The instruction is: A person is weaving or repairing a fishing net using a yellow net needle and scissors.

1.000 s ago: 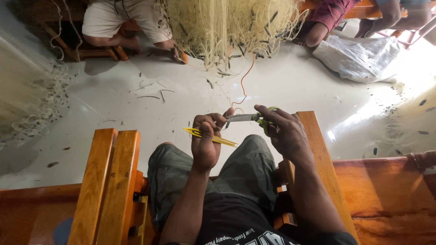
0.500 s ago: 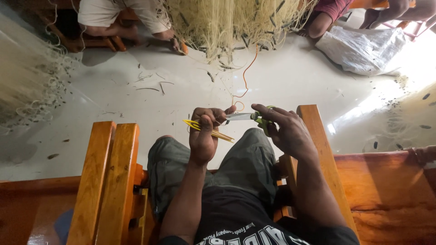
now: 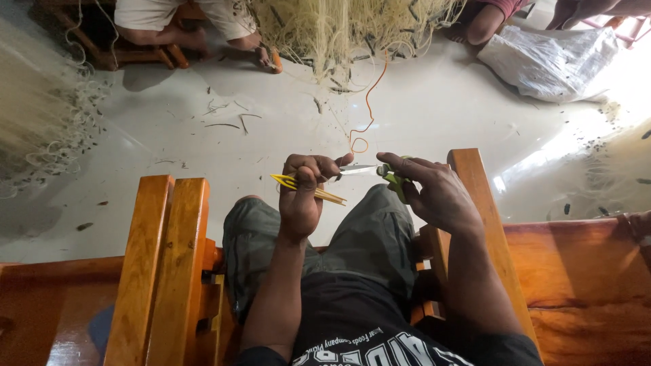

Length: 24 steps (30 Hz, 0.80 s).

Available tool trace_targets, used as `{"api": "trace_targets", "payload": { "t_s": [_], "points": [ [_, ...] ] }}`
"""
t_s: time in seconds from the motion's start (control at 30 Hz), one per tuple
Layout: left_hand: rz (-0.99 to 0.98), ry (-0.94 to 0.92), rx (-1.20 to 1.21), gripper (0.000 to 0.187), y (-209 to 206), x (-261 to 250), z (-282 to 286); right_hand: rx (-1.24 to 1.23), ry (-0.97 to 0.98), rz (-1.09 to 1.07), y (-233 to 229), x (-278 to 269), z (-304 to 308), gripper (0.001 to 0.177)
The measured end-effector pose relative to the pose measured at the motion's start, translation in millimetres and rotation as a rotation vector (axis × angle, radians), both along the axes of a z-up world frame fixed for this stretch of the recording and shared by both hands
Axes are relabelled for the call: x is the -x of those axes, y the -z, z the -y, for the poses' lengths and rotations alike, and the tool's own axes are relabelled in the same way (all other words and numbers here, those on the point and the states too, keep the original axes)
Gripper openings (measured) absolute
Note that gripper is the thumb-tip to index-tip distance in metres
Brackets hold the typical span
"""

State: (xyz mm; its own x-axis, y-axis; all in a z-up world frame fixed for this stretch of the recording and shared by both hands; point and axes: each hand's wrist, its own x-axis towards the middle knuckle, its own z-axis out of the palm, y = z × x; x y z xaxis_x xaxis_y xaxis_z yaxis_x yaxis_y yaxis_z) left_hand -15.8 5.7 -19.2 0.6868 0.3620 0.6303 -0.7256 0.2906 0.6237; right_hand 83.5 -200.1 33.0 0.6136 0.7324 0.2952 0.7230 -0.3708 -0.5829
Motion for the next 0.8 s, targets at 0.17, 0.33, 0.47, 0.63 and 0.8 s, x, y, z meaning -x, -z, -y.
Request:
{"api": "trace_targets", "payload": {
  "t_s": [0.17,0.33,0.47,0.63,0.8],
  "points": [
    [-0.003,0.0,-0.055,0.025,-11.8,4.6,1.5,0.035,-0.008,0.013,0.7,-1.2,2.5,0.068],
    [-0.01,0.024,-0.074,0.024,-3.0,1.2,-4.3,0.039,-0.008,0.001,4.7,-4.1,4.0,0.068],
    [-0.021,0.035,-0.076,0.026,-17.3,8.0,0.5,0.045,-0.003,-0.012,4.7,-3.5,4.7,0.07],
    [-0.027,0.046,-0.091,0.025,-20.1,10.2,0.8,0.049,-0.006,-0.003,0.0,-2.2,6.0,0.069],
    [-0.038,0.048,-0.104,0.025,-21.5,12.2,1.2,0.056,-0.008,0.025,0.9,-2.0,7.0,0.07]
  ]
}}
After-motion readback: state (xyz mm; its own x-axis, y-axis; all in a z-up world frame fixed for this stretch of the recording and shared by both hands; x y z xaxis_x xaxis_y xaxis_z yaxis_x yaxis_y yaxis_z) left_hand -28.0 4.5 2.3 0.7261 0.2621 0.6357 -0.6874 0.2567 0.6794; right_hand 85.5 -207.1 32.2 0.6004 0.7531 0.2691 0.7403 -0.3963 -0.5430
